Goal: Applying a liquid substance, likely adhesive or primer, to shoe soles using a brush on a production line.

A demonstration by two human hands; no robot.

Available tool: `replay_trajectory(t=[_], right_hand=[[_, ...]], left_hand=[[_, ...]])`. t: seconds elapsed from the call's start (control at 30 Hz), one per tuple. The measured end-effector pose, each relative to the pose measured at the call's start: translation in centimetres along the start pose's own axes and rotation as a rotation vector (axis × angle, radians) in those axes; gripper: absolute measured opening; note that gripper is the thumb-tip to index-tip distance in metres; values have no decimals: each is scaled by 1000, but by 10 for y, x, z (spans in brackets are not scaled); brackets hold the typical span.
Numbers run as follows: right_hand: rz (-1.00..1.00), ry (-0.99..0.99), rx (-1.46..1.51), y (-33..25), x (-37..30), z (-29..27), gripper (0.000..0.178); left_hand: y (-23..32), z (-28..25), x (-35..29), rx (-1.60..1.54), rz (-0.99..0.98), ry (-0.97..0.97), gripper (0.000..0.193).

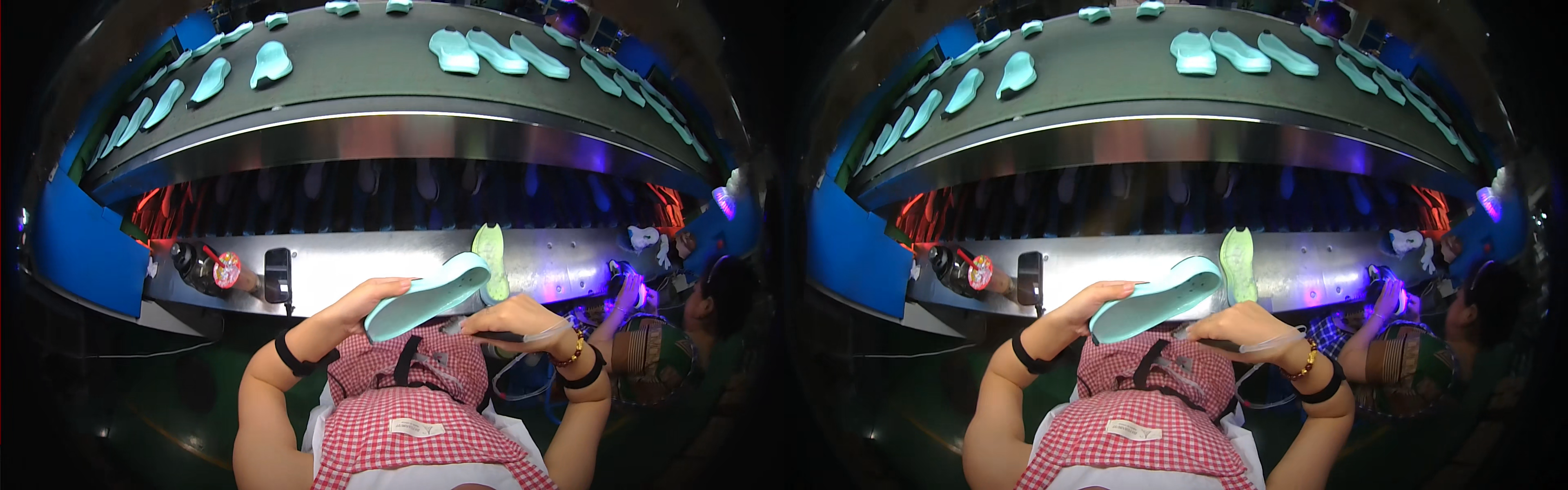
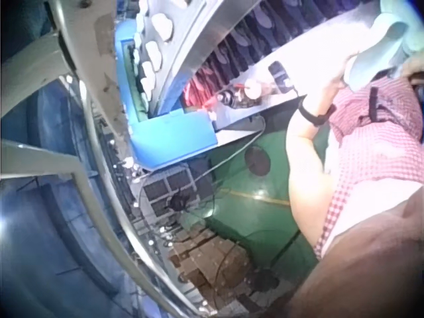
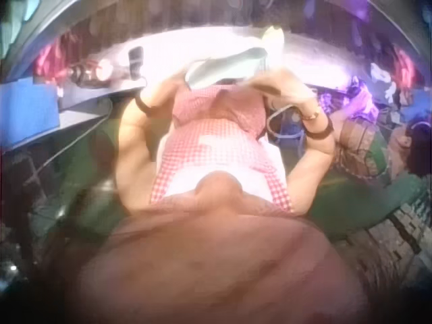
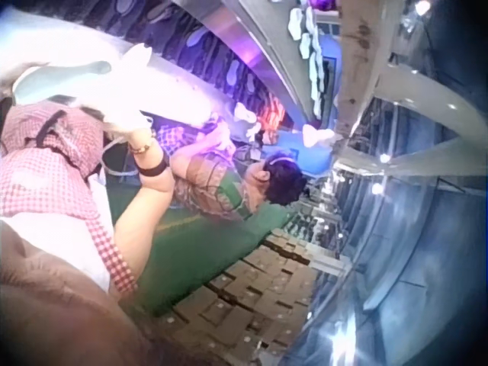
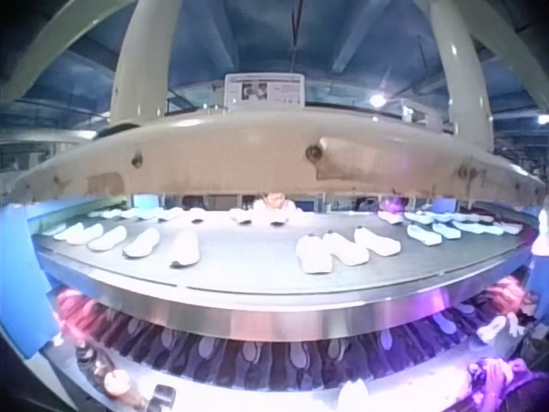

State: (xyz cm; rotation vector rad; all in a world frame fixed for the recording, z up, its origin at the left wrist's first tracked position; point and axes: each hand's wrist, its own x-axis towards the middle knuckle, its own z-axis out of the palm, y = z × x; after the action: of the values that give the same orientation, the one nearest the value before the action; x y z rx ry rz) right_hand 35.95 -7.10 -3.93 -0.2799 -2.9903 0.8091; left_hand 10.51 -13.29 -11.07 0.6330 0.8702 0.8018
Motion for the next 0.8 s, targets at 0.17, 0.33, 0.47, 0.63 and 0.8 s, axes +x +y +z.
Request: replay_trajectory(t=[0.17,0.33,0.47,0.63,0.8], right_hand=[[126,333,583,2,14,26,26],[312,753,792,28,14,44,21],[420,1189,708,50,20,56,22],[153,797,904,7,12,70,23],[57,1188,1255,24,-17,80,21]], left_hand=[[-20,2,15,-431,116,-155,48],[-24,2,17,-558,136,-109,43],[-30,-3,26,-581,186,-208,43],[-10,-14,29,-403,379,-58,46],[91,22,7,-181,801,37,48]])
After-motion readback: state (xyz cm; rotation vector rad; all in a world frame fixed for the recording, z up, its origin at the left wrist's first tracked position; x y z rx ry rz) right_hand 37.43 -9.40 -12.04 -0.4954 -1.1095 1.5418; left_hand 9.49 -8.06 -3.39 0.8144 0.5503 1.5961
